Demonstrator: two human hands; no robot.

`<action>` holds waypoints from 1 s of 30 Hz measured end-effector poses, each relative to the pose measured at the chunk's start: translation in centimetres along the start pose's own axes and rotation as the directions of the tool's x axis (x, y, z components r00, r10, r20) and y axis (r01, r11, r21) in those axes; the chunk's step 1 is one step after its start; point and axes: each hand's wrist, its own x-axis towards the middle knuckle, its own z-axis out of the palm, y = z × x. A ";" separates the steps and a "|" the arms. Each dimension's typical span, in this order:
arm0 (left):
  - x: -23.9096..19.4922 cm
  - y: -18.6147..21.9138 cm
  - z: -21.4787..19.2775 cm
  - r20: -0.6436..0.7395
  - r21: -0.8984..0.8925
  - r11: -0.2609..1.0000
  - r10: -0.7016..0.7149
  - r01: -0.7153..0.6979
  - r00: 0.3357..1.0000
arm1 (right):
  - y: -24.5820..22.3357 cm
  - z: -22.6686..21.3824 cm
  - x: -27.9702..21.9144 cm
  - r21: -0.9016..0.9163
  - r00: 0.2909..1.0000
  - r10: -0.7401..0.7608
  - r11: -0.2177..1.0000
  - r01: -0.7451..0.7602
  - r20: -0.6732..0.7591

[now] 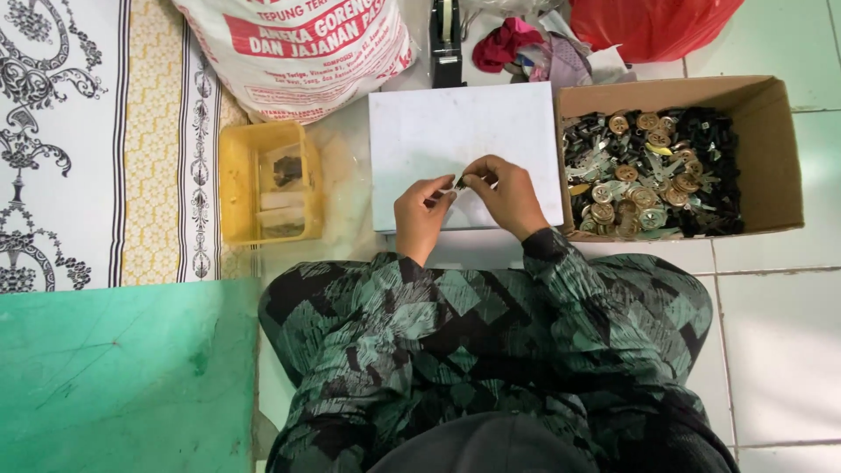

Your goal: Picking small black rubber bands from a box and placing them into small plastic bags.

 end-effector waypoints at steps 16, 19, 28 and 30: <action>1.5 -1.1 0.4 0.117 0.444 0.864 0.208 -0.239 0.971 | -1.9 -0.8 2.3 -0.410 0.956 -0.238 0.865 0.289 0.170; 1.4 -1.7 0.8 0.102 0.399 0.865 0.289 -0.305 0.952 | -1.5 -1.2 2.3 -0.314 0.972 -0.175 0.924 0.217 0.156; 1.7 -4.2 1.5 0.131 0.561 0.738 0.369 -0.375 0.920 | 0.9 -1.3 2.9 -0.187 0.991 -0.023 0.981 0.048 0.133; 1.8 -4.4 1.6 0.110 0.560 0.740 0.380 -0.373 0.919 | 1.2 -0.8 3.2 -0.261 0.988 0.011 0.965 0.029 0.151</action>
